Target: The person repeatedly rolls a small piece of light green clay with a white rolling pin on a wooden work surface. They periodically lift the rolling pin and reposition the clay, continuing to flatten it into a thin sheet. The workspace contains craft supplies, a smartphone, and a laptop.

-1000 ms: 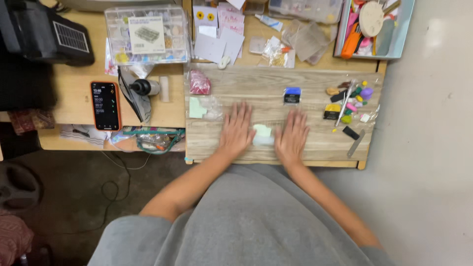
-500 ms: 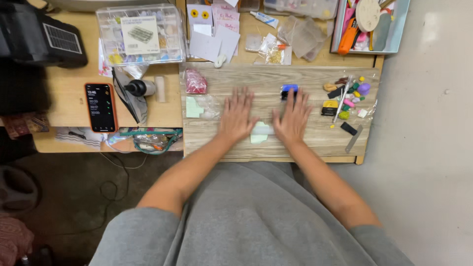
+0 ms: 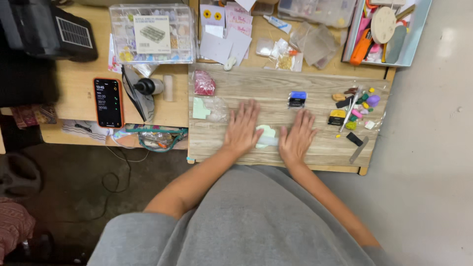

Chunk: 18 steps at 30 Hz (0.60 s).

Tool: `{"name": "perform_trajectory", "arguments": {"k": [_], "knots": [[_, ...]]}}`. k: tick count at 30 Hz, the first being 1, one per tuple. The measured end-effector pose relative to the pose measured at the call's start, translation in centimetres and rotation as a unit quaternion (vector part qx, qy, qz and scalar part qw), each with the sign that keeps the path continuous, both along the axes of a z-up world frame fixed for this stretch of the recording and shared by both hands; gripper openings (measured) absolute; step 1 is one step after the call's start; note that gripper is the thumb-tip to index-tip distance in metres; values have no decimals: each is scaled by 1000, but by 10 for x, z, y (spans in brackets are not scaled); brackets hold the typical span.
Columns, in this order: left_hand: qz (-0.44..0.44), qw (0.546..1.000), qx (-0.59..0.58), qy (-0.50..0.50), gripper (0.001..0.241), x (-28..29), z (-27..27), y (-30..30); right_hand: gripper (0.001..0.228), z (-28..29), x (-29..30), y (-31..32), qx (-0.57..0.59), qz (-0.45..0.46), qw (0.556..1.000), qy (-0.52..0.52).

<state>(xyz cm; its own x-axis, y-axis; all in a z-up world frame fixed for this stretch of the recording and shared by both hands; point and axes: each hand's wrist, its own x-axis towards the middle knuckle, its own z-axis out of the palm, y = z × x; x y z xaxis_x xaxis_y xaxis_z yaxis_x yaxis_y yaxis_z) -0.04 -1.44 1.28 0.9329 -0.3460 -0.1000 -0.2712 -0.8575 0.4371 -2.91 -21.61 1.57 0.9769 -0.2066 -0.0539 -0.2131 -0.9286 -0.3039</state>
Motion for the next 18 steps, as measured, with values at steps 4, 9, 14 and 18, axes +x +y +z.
{"name": "perform_trajectory", "arguments": {"k": [4, 9, 14, 18], "knots": [[-10, 999, 19, -26, 79, 11, -4, -6, 81, 2, 26, -4, 8, 28, 1000, -10], [19, 998, 41, -49, 79, -3, -3, -8, 78, -4, 9, -2, 13, -26, 999, -27], [-11, 997, 40, -66, 79, 19, -7, -12, 85, -1, 32, -6, -4, 29, 999, -41], [45, 997, 42, -38, 75, 21, 3, -9, 84, 11, 31, 1, 25, -55, 997, -40]]}}
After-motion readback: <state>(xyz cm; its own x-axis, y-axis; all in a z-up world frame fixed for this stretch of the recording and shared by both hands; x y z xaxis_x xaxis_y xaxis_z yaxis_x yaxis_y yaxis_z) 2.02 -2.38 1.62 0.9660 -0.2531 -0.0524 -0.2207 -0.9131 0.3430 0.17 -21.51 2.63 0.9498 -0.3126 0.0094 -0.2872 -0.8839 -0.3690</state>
